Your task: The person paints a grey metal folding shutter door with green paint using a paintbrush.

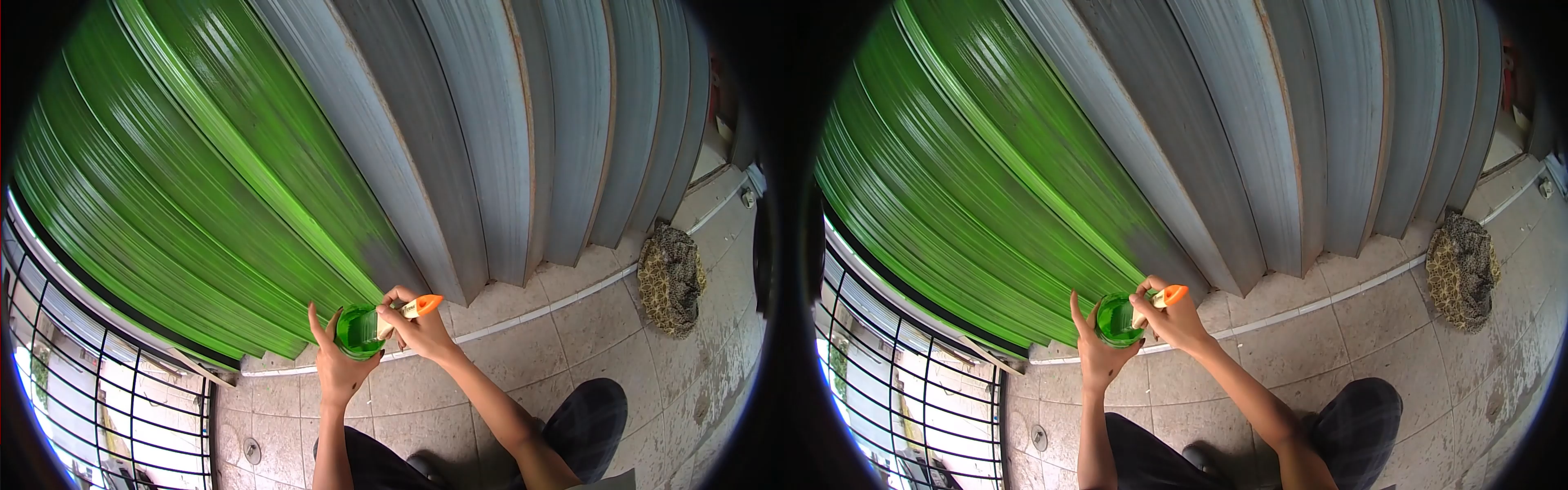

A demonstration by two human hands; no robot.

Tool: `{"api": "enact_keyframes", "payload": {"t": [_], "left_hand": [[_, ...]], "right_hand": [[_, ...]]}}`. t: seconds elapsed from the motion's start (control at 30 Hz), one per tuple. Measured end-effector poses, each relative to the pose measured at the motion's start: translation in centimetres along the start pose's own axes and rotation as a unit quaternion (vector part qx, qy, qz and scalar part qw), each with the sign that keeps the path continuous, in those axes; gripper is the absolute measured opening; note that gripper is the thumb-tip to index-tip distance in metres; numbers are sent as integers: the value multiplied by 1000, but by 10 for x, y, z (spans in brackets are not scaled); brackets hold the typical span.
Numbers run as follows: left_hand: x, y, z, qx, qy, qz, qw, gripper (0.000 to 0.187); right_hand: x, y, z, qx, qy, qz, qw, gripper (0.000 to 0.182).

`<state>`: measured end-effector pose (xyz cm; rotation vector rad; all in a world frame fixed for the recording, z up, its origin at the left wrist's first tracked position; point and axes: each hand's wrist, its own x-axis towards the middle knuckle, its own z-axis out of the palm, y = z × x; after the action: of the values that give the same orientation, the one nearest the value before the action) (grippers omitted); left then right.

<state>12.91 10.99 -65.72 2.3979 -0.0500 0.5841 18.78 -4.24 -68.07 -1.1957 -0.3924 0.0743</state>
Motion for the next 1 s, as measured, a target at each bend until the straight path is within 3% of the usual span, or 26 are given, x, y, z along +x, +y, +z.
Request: {"api": "enact_keyframes", "payload": {"t": [0.23,0.4,0.6,0.77,0.9,1.0], "left_hand": [[2,-21,9,-205,44,-43,977,126],[2,-23,11,-266,48,-71,960,128],[2,-20,9,-261,42,-72,962,128],[1,-21,9,-260,41,-70,962,127],[0,-18,7,-262,38,-72,962,127],[1,-26,10,-270,40,-75,959,127]], "right_hand": [[12,-6,-13,147,12,22,989,28],[52,-5,-18,221,125,-110,961,17],[103,9,-32,203,198,-165,945,20],[80,93,-47,69,258,-147,952,22],[92,51,-35,82,247,-114,959,23],[135,-40,-6,54,237,-212,947,25]]}}
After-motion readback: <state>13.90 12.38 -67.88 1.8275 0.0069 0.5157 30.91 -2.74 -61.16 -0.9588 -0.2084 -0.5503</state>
